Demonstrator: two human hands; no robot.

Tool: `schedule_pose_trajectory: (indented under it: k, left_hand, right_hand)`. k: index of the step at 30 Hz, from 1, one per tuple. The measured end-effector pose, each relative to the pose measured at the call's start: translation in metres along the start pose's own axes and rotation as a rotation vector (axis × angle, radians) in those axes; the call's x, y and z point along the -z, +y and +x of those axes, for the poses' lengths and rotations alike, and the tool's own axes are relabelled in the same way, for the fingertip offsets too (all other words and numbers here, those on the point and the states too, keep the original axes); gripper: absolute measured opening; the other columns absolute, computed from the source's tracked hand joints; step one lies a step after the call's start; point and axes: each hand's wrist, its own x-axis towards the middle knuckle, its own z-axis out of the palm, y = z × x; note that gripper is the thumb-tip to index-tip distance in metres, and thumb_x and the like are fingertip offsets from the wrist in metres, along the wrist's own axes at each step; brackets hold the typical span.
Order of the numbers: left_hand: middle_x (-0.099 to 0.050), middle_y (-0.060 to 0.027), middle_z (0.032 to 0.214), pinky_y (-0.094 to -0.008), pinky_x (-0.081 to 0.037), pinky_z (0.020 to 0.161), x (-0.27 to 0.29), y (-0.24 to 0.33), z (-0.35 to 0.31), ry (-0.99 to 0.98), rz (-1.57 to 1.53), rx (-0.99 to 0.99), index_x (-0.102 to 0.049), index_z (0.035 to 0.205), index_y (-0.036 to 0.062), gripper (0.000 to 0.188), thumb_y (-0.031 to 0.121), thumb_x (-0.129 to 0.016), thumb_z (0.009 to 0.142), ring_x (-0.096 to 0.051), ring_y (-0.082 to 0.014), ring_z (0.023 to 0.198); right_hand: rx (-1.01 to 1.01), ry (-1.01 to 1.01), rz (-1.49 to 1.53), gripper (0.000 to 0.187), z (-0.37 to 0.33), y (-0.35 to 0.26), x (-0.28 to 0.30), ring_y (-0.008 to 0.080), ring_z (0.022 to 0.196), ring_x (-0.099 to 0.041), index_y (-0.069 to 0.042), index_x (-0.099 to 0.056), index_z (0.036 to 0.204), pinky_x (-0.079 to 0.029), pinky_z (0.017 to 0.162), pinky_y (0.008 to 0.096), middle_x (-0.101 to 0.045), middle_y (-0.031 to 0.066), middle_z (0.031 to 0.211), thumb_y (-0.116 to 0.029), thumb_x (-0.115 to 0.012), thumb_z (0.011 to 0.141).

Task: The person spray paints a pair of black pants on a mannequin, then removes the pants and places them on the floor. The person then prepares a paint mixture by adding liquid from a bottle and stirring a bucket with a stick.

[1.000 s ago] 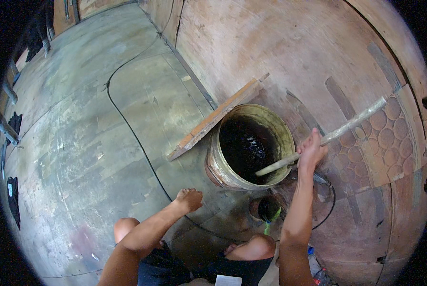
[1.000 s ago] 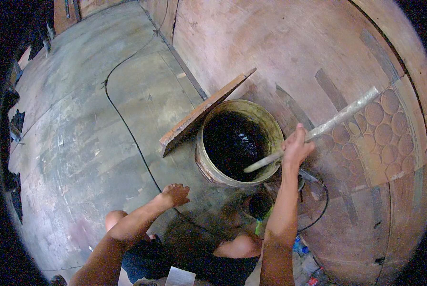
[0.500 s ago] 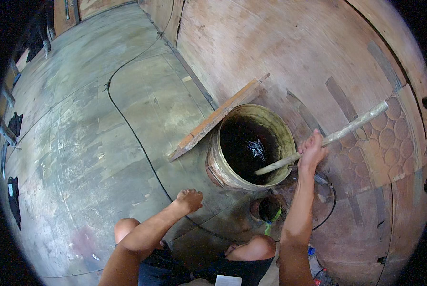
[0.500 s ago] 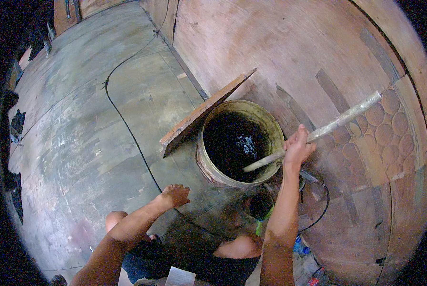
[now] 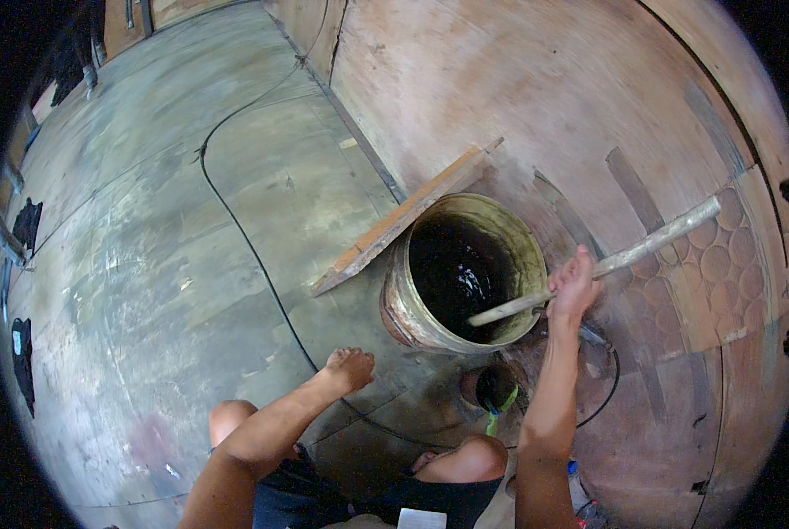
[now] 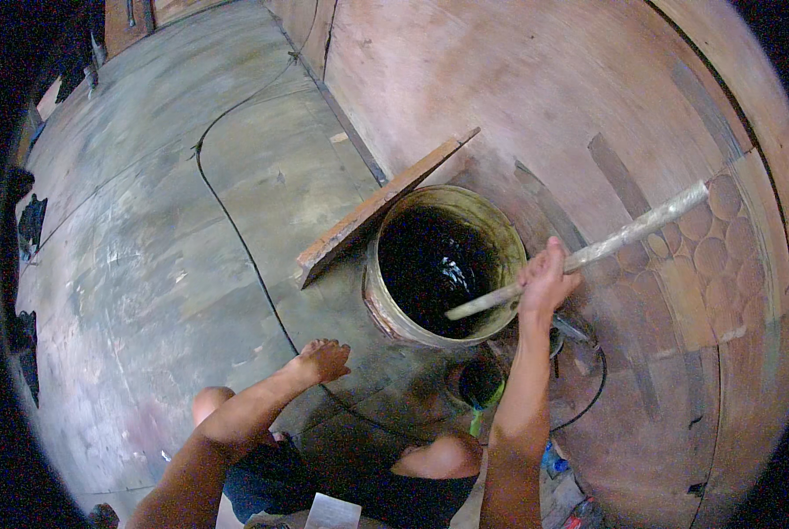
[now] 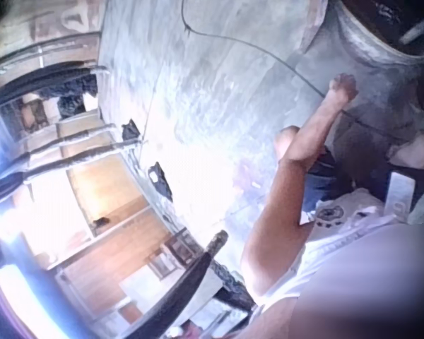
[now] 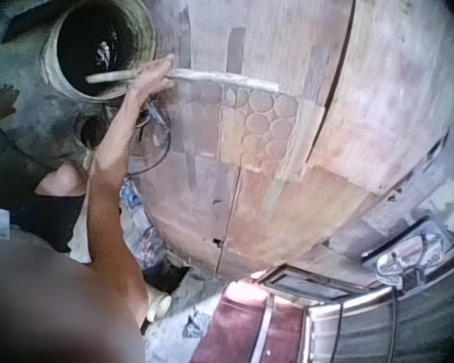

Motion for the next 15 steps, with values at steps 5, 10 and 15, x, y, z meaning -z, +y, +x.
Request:
schedule_pose_trajectory:
  k: [5, 10, 15]
  left_hand:
    - [-0.068, -0.0187, 0.118, -0.0463, -0.055, 0.089, 0.002, 0.003, 0.001, -0.018, 0.003, -0.020, -0.065, 0.117, 0.0049, 0.042, 0.038, -0.067, 0.091, -0.066, -0.0357, 0.111]
    - [-0.068, -0.0200, 0.116, -0.0510, -0.054, 0.090, -0.002, 0.000, 0.004, -0.032, -0.018, -0.022, -0.062, 0.118, 0.0029, 0.050, 0.045, -0.064, 0.092, -0.065, -0.0405, 0.109]
    - [-0.069, -0.0199, 0.112, -0.0502, -0.055, 0.090, -0.003, -0.004, 0.003, -0.019, -0.023, -0.024, -0.063, 0.117, 0.0033, 0.050, 0.046, -0.065, 0.091, -0.067, -0.0397, 0.107]
  right_hand:
    - [0.244, 0.177, 0.058, 0.038, 0.003, 0.019, -0.015, 0.0101, 0.042, -0.033, -0.013, -0.043, 0.067, -0.031, 0.041, 0.0309, -0.037, -0.0023, 0.053, -0.026, -0.062, 0.097]
    - [0.033, -0.115, 0.259, 0.046, -0.017, 0.032, -0.015, 0.0108, 0.041, -0.029, -0.017, -0.034, 0.061, -0.030, 0.043, 0.0306, -0.028, -0.0026, 0.051, -0.029, -0.058, 0.099]
    - [-0.001, -0.121, 0.009, 0.041, -0.001, 0.001, 0.003, 0.0095, 0.040, -0.031, -0.016, -0.039, 0.066, -0.029, 0.040, 0.0303, -0.031, -0.0044, 0.052, -0.030, -0.060, 0.097]
